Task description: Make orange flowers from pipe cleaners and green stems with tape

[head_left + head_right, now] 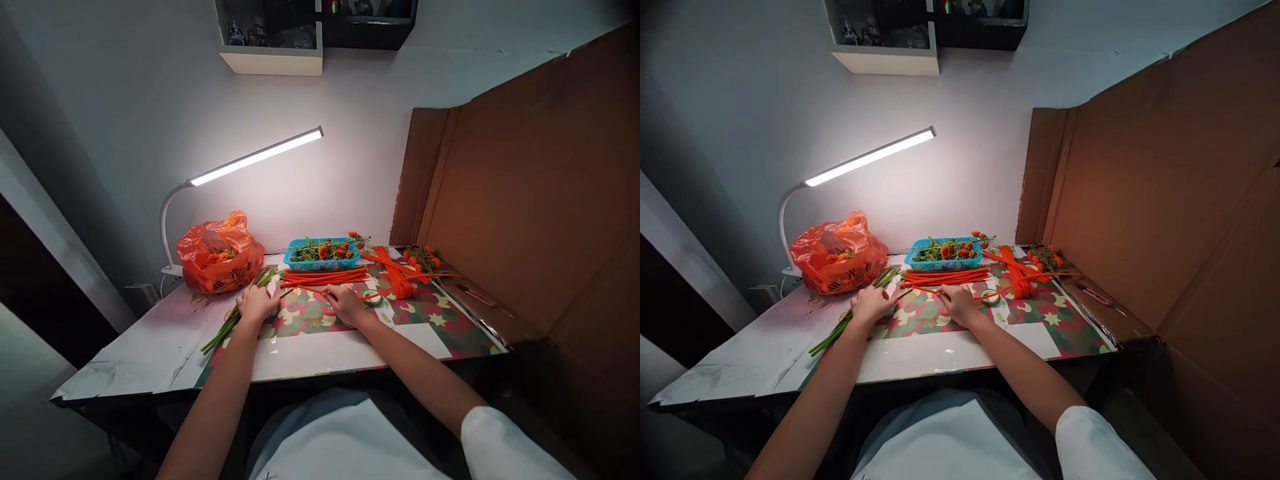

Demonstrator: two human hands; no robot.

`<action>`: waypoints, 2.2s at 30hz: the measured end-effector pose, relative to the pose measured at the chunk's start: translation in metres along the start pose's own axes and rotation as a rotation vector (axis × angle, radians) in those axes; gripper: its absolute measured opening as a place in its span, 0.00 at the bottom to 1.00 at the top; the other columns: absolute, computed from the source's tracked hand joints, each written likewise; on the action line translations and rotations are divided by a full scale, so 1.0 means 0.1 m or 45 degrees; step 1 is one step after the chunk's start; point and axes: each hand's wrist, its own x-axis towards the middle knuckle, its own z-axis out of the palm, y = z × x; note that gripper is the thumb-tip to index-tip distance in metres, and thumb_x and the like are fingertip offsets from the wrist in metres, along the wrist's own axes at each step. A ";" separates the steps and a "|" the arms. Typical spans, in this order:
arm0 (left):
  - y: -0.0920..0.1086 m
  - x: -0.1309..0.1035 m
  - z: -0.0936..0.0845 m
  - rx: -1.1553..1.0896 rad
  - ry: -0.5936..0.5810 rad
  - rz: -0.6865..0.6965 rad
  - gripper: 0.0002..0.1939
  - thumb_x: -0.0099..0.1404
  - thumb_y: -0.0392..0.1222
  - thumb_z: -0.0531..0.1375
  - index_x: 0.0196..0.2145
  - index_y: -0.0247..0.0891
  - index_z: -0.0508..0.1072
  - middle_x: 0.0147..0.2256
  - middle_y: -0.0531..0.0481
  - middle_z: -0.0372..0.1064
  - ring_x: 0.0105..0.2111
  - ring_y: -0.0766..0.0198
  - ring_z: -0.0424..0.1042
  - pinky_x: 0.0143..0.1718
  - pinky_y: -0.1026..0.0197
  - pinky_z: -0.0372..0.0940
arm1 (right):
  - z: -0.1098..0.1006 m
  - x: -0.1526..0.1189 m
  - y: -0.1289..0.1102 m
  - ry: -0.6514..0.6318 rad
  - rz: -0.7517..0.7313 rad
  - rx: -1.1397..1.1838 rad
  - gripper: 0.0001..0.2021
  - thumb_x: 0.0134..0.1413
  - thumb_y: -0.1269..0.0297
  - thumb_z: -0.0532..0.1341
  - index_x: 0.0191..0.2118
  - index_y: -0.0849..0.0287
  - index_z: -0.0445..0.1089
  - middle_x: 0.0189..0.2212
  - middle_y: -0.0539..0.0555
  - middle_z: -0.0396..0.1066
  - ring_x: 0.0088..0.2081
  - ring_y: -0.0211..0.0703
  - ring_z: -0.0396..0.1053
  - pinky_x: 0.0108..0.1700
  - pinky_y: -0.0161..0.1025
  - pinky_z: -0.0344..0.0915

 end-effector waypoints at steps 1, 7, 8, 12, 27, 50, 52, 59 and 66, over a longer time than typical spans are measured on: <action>0.00 0.00 0.00 -0.011 -0.019 0.034 0.14 0.53 0.51 0.57 0.27 0.37 0.73 0.38 0.36 0.69 0.44 0.42 0.64 0.40 0.47 0.58 | 0.00 0.00 0.00 0.005 0.010 -0.002 0.10 0.61 0.64 0.51 0.35 0.56 0.70 0.26 0.49 0.72 0.28 0.38 0.65 0.38 0.36 0.51; 0.05 0.02 0.01 -0.144 0.010 0.193 0.11 0.58 0.46 0.56 0.26 0.36 0.70 0.36 0.39 0.71 0.42 0.48 0.67 0.41 0.50 0.59 | 0.01 0.00 0.03 -0.023 0.080 0.104 0.11 0.60 0.66 0.49 0.41 0.56 0.68 0.20 0.47 0.65 0.22 0.37 0.60 0.27 0.33 0.49; 0.08 0.02 0.02 -0.271 0.033 0.244 0.11 0.59 0.46 0.55 0.27 0.37 0.69 0.34 0.41 0.71 0.39 0.51 0.68 0.39 0.53 0.60 | 0.02 0.00 0.04 -0.027 0.081 0.141 0.11 0.59 0.67 0.49 0.41 0.56 0.67 0.20 0.47 0.65 0.22 0.37 0.60 0.27 0.32 0.49; 0.26 -0.06 0.05 -0.951 0.035 0.440 0.13 0.62 0.51 0.51 0.31 0.39 0.66 0.22 0.52 0.66 0.22 0.64 0.65 0.25 0.64 0.58 | 0.04 0.00 0.06 0.004 0.050 0.300 0.09 0.56 0.69 0.49 0.36 0.57 0.66 0.23 0.47 0.65 0.24 0.36 0.60 0.28 0.32 0.52; 0.53 -0.23 0.05 -1.759 -0.370 0.392 0.17 0.47 0.49 0.66 0.31 0.35 0.70 0.24 0.54 0.67 0.19 0.71 0.62 0.19 0.67 0.58 | 0.02 -0.01 -0.01 -0.042 0.069 0.388 0.09 0.57 0.62 0.53 0.39 0.57 0.68 0.22 0.46 0.64 0.22 0.34 0.57 0.27 0.32 0.50; 0.60 -0.25 0.08 -2.294 -0.662 -0.024 0.14 0.50 0.28 0.62 0.36 0.35 0.70 0.33 0.51 0.69 0.25 0.74 0.67 0.28 0.70 0.62 | 0.03 -0.02 0.00 -0.117 0.017 0.365 0.10 0.58 0.62 0.52 0.30 0.59 0.65 0.21 0.46 0.61 0.25 0.34 0.57 0.29 0.31 0.50; 0.60 -0.26 0.09 -2.278 -0.692 0.012 0.16 0.51 0.32 0.65 0.38 0.36 0.68 0.30 0.52 0.69 0.23 0.74 0.66 0.25 0.70 0.60 | 0.03 -0.02 0.00 -0.112 0.015 0.370 0.10 0.59 0.62 0.51 0.30 0.59 0.65 0.21 0.46 0.61 0.25 0.34 0.57 0.29 0.31 0.51; 0.59 -0.24 0.14 -2.178 -0.616 -0.003 0.13 0.51 0.41 0.63 0.30 0.36 0.63 0.21 0.58 0.61 0.14 0.78 0.51 0.15 0.71 0.45 | 0.02 -0.01 0.00 -0.107 0.040 0.376 0.10 0.58 0.62 0.52 0.31 0.59 0.65 0.20 0.46 0.61 0.23 0.34 0.56 0.27 0.31 0.50; 0.62 -0.27 0.12 -2.279 -0.741 0.001 0.12 0.49 0.38 0.63 0.32 0.36 0.67 0.26 0.55 0.63 0.22 0.74 0.61 0.25 0.69 0.57 | 0.03 -0.01 0.00 -0.086 0.072 0.340 0.09 0.58 0.63 0.52 0.30 0.59 0.65 0.21 0.47 0.62 0.24 0.34 0.57 0.28 0.32 0.50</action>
